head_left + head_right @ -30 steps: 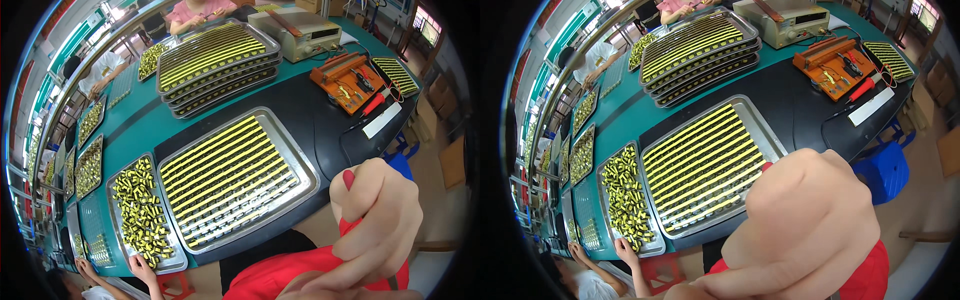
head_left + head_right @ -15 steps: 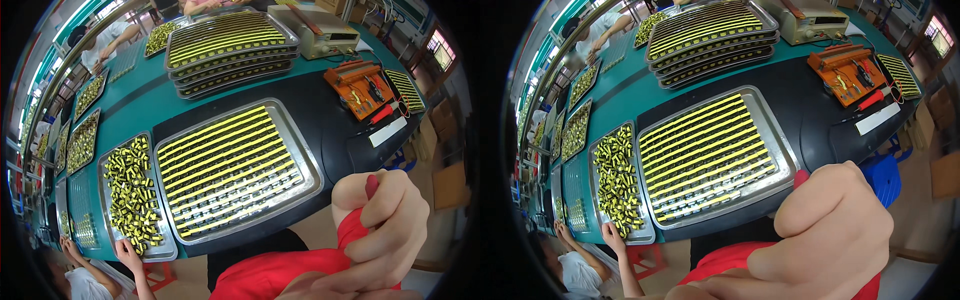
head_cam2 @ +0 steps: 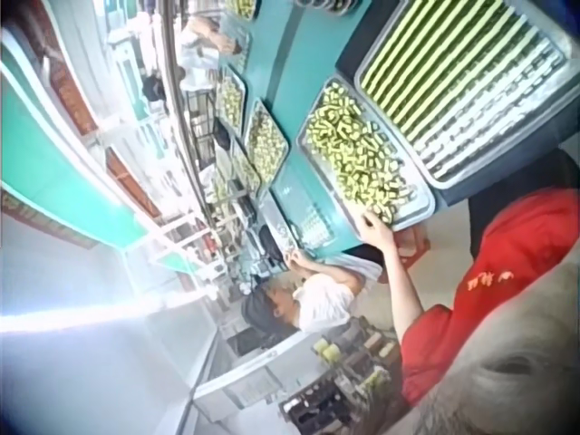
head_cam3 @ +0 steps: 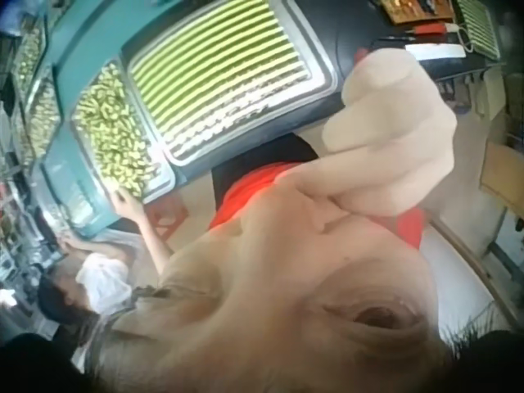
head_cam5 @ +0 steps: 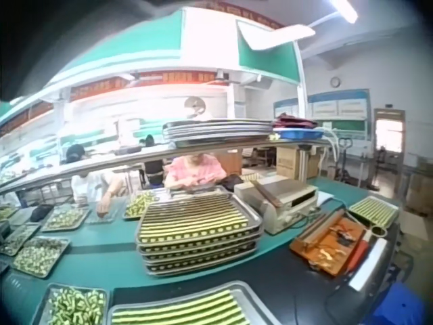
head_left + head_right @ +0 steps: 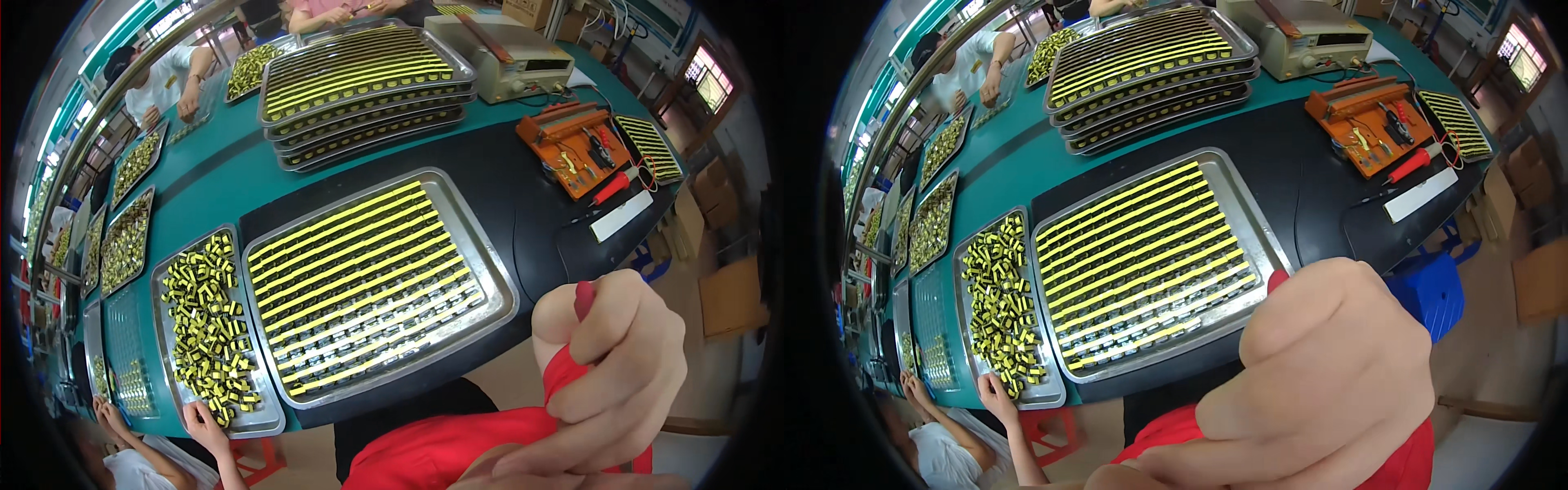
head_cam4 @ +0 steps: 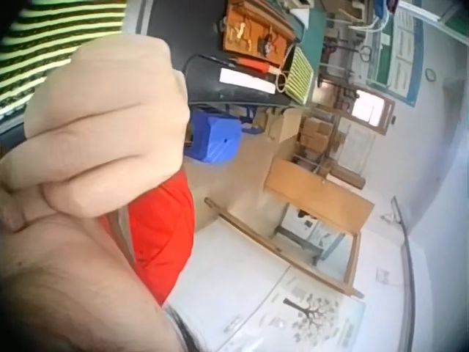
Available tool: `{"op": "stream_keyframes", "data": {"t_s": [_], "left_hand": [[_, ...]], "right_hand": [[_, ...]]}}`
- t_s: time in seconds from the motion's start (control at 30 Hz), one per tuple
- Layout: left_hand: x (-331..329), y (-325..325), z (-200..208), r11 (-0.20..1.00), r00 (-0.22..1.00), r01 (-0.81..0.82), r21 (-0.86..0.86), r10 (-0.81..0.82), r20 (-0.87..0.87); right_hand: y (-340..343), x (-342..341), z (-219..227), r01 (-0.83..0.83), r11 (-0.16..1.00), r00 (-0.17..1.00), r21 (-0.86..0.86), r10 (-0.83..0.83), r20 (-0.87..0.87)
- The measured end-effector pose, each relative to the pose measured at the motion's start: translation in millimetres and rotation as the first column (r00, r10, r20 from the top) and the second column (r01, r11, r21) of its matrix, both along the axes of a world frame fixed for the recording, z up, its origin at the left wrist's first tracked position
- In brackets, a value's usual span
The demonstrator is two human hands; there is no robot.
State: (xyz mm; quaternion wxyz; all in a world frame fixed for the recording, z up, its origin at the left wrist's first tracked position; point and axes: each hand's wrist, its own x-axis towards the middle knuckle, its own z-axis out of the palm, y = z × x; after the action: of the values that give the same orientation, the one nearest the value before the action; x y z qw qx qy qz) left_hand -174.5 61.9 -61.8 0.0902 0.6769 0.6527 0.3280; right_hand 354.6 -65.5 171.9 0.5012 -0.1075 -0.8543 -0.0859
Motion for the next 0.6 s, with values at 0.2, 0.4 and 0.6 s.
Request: {"op": "stream_keyframes", "data": {"t_s": [0.2,0.4,0.6], "left_hand": [[9,7,-10,0.993,0.998,0.054,0.104,-0.057,0.027],[4,5,-3,0.994,0.999,0.049,0.103,-0.051,0.02],[9,5,-4,0.995,0.998,0.056,0.077,-0.055,-0.01]], "right_hand": [[-6,-10,0,0.031,0.997,0.993,-0.065,-0.038,-0.112],[-3,-22,-14,0.067,0.993,0.967,-0.101,-0.089,-0.238],[18,-34,-44,0.158,0.97,0.895,0.184,-0.062,-0.441]]}}
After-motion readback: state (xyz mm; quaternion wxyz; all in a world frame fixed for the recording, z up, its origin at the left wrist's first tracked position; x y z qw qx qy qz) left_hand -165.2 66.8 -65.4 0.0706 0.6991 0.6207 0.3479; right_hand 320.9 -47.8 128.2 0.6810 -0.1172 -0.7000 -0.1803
